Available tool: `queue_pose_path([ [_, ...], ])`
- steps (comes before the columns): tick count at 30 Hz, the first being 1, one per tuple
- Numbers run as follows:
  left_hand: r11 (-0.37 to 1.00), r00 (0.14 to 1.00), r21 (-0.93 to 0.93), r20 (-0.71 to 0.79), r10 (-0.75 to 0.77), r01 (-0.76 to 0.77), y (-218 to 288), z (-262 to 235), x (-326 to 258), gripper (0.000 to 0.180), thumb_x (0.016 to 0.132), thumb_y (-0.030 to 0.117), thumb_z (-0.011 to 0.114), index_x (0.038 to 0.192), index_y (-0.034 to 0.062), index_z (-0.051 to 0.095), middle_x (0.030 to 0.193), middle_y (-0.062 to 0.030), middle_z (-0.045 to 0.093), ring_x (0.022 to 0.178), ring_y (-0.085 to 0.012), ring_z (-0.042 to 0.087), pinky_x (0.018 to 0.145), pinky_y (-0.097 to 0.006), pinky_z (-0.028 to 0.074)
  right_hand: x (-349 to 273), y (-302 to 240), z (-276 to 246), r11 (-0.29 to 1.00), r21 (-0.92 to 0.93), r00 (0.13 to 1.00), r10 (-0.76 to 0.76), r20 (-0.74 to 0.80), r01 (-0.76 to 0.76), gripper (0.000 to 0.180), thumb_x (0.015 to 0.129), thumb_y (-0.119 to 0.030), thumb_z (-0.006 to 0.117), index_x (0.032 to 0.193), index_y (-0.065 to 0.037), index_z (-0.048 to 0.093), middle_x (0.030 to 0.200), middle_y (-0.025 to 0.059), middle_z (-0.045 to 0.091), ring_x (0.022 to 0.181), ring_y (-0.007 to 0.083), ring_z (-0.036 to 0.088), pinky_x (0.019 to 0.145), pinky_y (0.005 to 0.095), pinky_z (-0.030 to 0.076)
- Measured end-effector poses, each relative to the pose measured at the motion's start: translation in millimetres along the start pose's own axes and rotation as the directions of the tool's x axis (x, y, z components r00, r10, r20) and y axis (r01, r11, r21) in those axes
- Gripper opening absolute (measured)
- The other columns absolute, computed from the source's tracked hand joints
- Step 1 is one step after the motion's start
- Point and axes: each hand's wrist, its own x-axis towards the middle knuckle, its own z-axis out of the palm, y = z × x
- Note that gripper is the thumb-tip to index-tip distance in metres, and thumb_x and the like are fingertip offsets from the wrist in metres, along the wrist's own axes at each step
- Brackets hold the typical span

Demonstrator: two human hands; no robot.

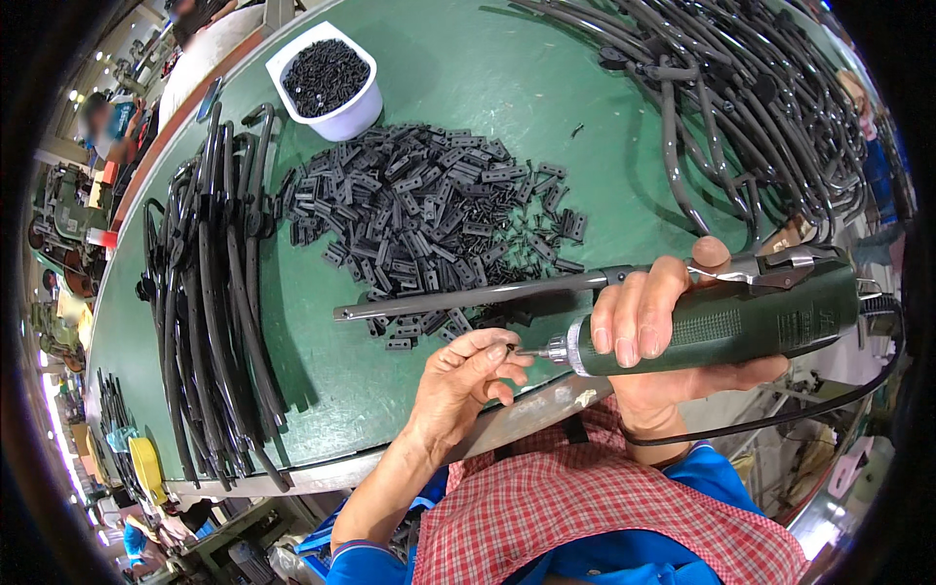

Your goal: The person repeatedly picks small black plastic clips from a pile on a green workbench and uses a green handheld power tool to attach them to curved metal wiper blade frames. The person handles the frames and clips one at a time, placing completed units aside on the bench.

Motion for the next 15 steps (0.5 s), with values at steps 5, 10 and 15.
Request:
queue_pose_path([
  [5,1.0,0.999,0.027,0.045,0.009,-0.011,-1.0,-0.8,-4.0,0.018,0.09,0.009,0.061,0.105,-0.0001,0.064,0.09,-0.0152,0.068,0.071,-0.0183,0.065,0.055,-0.027,0.055,-0.4,1.2,0.1,1.0,-0.004,0.999,0.024,0.036,-0.024,0.108,0.064,-0.08,0.06,0.139,-0.006,0.037,0.07,0.0058,0.055,0.059,0.0193,0.054,0.058,0.0348,0.046],
  [10,0.995,0.996,0.09,0.091,0.026,-0.034,0.3,2.2,-10.1,0.019,0.092,0.012,0.06,0.107,0.0011,0.063,0.085,-0.0131,0.066,0.067,-0.0169,0.062,0.056,-0.028,0.054,3.2,-2.8,-9.9,0.99,0.132,0.996,0.037,0.087,-0.048,0.09,0.078,-0.069,0.057,0.138,-0.005,0.038,0.073,0.0074,0.052,0.062,0.0199,0.051,0.06,0.0356,0.042],
  [15,0.997,0.99,0.062,0.127,-0.061,0.053,0.6,10.0,-19.9,0.031,0.093,0.017,0.058,0.12,0.0032,0.055,0.091,-0.012,0.064,0.073,-0.0161,0.062,0.059,-0.027,0.051,1.2,-1.6,-15.6,0.978,0.208,0.974,0.077,-0.214,-0.032,0.082,0.079,-0.075,0.049,0.128,-0.009,0.047,0.068,0.0027,0.045,0.056,0.0167,0.045,0.055,0.033,0.038],
])
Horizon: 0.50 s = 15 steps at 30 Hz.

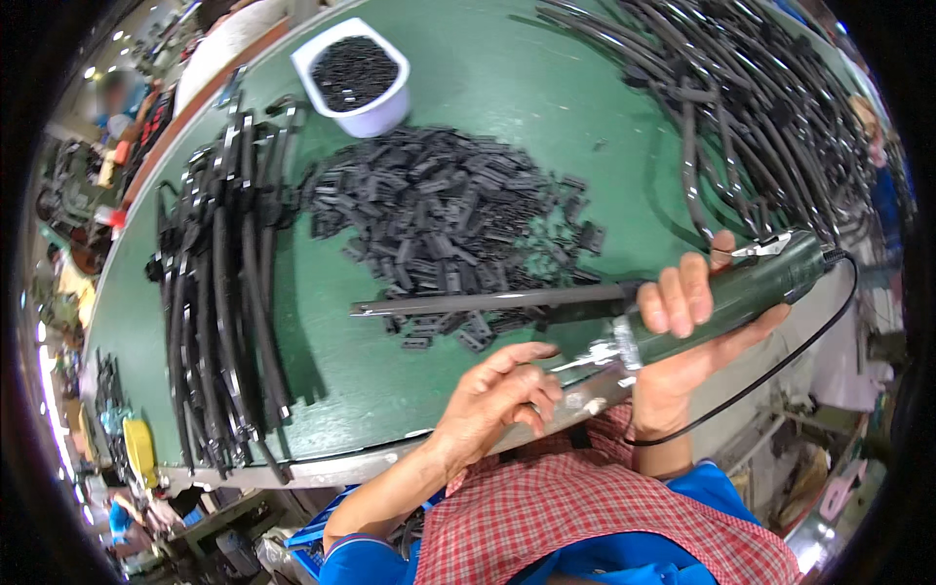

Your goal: The person repeatedly picks small black plastic clips from a pile on a green workbench and uses a green handheld power tool to attach them to curved metal wiper blade frames. The person handles the frames and clips one at a time, placing completed units aside on the bench.

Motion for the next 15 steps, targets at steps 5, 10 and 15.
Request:
queue_pose_path([
  [5,-0.348,0.687,0.922,0.364,0.629,-0.169,78.6,-68.2,-0.9,0.032,0.077,0.018,0.073,0.105,0.0062,0.065,0.099,-0.0092,0.062,0.09,-0.0251,0.058,0.074,-0.035,0.048,-3.3,-17.0,-20.9,0.996,-0.091,0.977,-0.037,-0.212,0.018,0.065,0.088,-0.068,0.043,0.113,-0.007,0.046,0.065,0.0003,0.042,0.054,0.0103,0.039,0.051,0.0259,0.034],
  [10,-0.687,0.854,0.712,0.443,0.273,-0.15,112.0,-99.0,1.2,0.032,0.071,0.014,0.075,0.098,0.0063,0.061,0.099,-0.0071,0.059,0.096,-0.0273,0.053,0.077,-0.039,0.041,-17.5,-17.2,-13.3,0.995,-0.087,0.945,0.018,-0.328,-0.05,0.071,0.088,-0.07,0.037,0.115,-0.007,0.054,0.066,-0.0007,0.042,0.054,0.01,0.038,0.051,0.0258,0.034],
  [15,-0.197,0.983,0.976,0.125,0.137,-0.097,126.5,-62.7,-26.4,0.028,0.081,0.018,0.07,0.099,0.0016,0.057,0.079,-0.0116,0.059,0.072,-0.0238,0.059,0.064,-0.035,0.048,-32.9,-31.0,-20.9,0.997,-0.074,0.951,0.005,-0.309,-0.029,0.069,0.088,-0.071,0.036,0.113,-0.009,0.052,0.067,-0.0011,0.041,0.054,0.0106,0.037,0.053,0.0273,0.033],
])
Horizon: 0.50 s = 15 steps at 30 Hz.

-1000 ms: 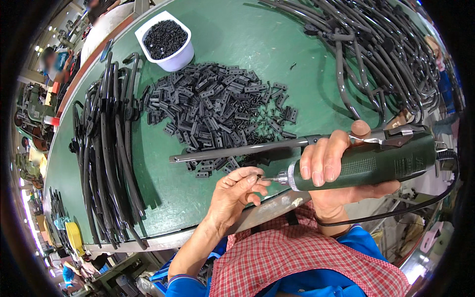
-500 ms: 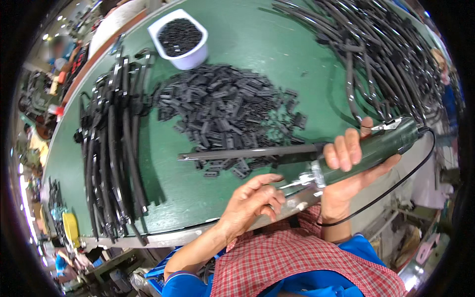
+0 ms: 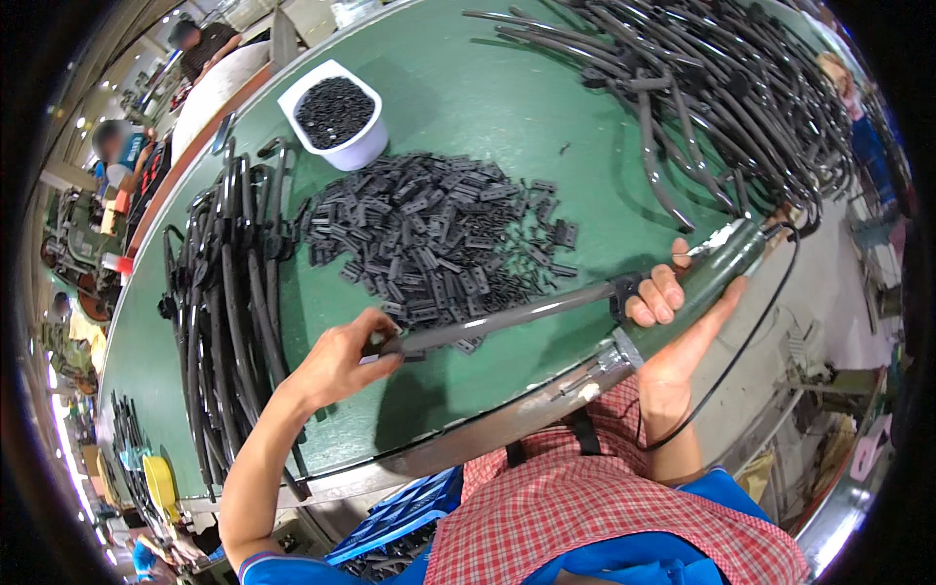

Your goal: The person repeatedly picks small black plastic clips from a pile on a green workbench and uses a green handheld power tool to attach them to curved metal wiper blade frames. The person handles the frames and clips one at a time, placing completed units aside on the bench.

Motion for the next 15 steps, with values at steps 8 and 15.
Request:
queue_pose_path([
  [8,0.972,0.925,0.176,-0.318,0.208,-0.158,3.7,63.1,-40.8,0.025,0.08,0.026,0.072,0.094,0.006,0.065,0.067,-0.0094,0.06,0.057,-0.028,0.057,0.052,-0.035,0.046,-10.8,0.7,-0.9,0.997,-0.011,0.997,0.079,-0.001,-0.079,0.074,0.086,-0.075,0.036,0.116,-0.009,0.052,0.065,-0.0018,0.042,0.054,0.0103,0.038,0.053,0.028,0.034],
  [15,0.966,0.807,0.194,-0.535,0.25,-0.17,-12.6,132.1,-37.2,0.029,0.075,0.019,0.074,0.1,0.0069,0.066,0.072,-0.008,0.06,0.061,-0.0254,0.056,0.055,-0.036,0.046,-22.2,17.3,-12.3,0.967,-0.07,0.962,0.234,-0.138,-0.245,0.079,0.085,-0.076,0.034,0.118,-0.007,0.053,0.062,-0.0011,0.044,0.053,0.0113,0.04,0.052,0.0284,0.036],
])
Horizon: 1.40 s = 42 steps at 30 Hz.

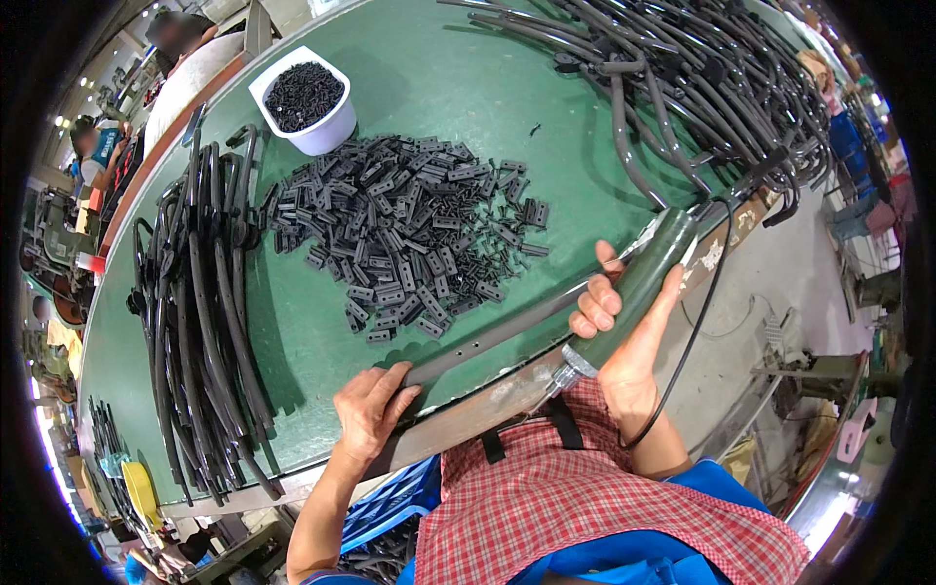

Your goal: The person repeatedly picks small black plastic clips from a pile on a green workbench and uses a green handheld power tool to attach them to curved metal wiper blade frames. The person handles the frames and clips one at a time, placing completed units aside on the bench.

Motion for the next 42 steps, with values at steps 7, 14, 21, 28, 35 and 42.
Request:
queue_pose_path([
  [7,0.994,0.99,0.055,0.101,-0.098,0.093,13.4,-4.8,-2.3,0.032,0.076,0.024,0.072,0.104,0.0096,0.067,0.096,-0.0086,0.058,0.092,-0.0304,0.051,0.084,-0.043,0.041,-7.8,8.9,-5.1,1.0,-0.024,0.999,0.02,-0.037,-0.021,0.087,0.085,-0.076,0.033,0.133,-0.004,0.045,0.06,-0.002,0.041,0.05,0.0104,0.04,0.049,0.0274,0.038],
  [14,0.996,0.998,-0.088,0.051,0.024,-0.019,35.9,-5.7,113.9,0.018,0.079,0.003,0.067,0.097,0.004,0.066,0.081,-0.0089,0.064,0.078,-0.0272,0.06,0.071,-0.035,0.049,-13.4,15.3,-27.8,0.993,-0.009,0.993,0.114,0.034,-0.114,0.088,0.082,-0.079,0.031,0.138,-0.012,0.039,0.06,0.0,0.045,0.05,0.0138,0.043,0.052,0.0314,0.039],
  [21,0.87,0.873,0.183,0.277,0.401,-0.458,37.6,67.8,206.9,0.022,0.078,0.01,0.065,0.099,0.0058,0.062,0.102,-0.0113,0.055,0.098,-0.0294,0.052,0.081,-0.038,0.046,-13.2,13.8,-28.7,0.984,0.078,0.985,0.157,0.069,-0.162,0.094,0.083,-0.079,0.029,0.143,-0.007,0.029,0.061,0.0034,0.047,0.05,0.0168,0.045,0.054,0.0342,0.04],
  [28,0.937,0.923,0.091,0.225,0.312,-0.339,22.5,63.4,186.7,0.017,0.08,0.011,0.065,0.094,0.0029,0.062,0.088,-0.0117,0.06,0.086,-0.0306,0.057,0.079,-0.039,0.047,-13.2,12.4,-31.9,0.983,0.079,0.985,0.16,0.062,-0.165,0.089,0.083,-0.079,0.031,0.14,-0.011,0.037,0.062,0.0013,0.046,0.05,0.0147,0.044,0.052,0.0321,0.039],
  [35,0.928,0.93,0.181,0.24,0.278,-0.324,29.0,63.9,181.6,0.021,0.077,0.014,0.067,0.094,0.0019,0.062,0.089,-0.0131,0.061,0.09,-0.03,0.056,0.081,-0.039,0.045,-13.2,11.4,-26.7,0.988,0.031,0.988,0.151,0.017,-0.151,0.088,0.082,-0.079,0.032,0.137,-0.011,0.04,0.061,0.0003,0.046,0.049,0.0138,0.042,0.052,0.0316,0.038],
  [42,0.983,0.98,0.025,0.095,0.177,-0.181,38.3,33.9,169.5,0.019,0.077,0.011,0.067,0.094,0.0028,0.062,0.085,-0.0126,0.062,0.083,-0.0285,0.059,0.074,-0.037,0.048,-13.4,9.8,-20.7,0.99,0.001,0.99,0.139,-0.018,-0.139,0.087,0.083,-0.078,0.032,0.136,-0.009,0.041,0.061,-0.0002,0.045,0.049,0.0131,0.042,0.051,0.0308,0.039],
])
